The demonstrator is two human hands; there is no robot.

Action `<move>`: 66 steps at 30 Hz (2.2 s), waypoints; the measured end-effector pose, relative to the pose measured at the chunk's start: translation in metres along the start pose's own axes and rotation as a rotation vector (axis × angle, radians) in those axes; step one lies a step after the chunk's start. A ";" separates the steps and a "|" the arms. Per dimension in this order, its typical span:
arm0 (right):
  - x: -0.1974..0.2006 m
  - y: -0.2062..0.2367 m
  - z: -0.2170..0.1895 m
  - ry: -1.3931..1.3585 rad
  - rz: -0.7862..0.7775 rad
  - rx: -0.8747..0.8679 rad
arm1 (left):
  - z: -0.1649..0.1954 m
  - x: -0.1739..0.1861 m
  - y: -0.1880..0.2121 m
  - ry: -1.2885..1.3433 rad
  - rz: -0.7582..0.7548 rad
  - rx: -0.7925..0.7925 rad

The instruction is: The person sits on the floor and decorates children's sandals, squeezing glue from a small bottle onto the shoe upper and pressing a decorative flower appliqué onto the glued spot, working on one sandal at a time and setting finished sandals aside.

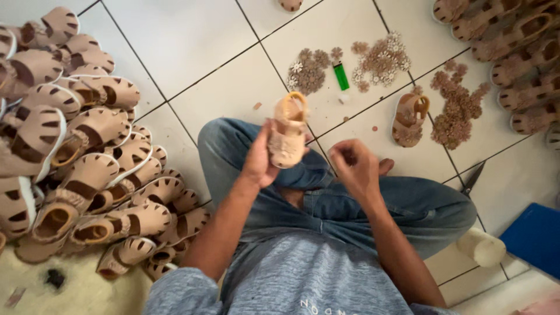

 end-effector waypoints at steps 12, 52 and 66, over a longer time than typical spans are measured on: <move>-0.020 -0.127 0.086 0.296 0.211 0.216 | 0.024 0.019 0.002 0.165 0.021 -0.040; 0.072 0.067 -0.154 0.506 0.224 0.517 | -0.015 -0.026 -0.010 0.247 -0.261 -0.159; 0.072 0.067 -0.151 0.567 0.231 0.505 | -0.022 -0.020 -0.015 0.265 -0.182 -0.129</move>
Point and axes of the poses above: each hand's wrist, its own y-axis away from the middle knuckle, its own x-axis out of the back of the hand, z = x × y, the point moved 6 cm from there along -y, towards the middle knuckle, and after that the axes turned 4 degrees about x, right-handed, at the moved point
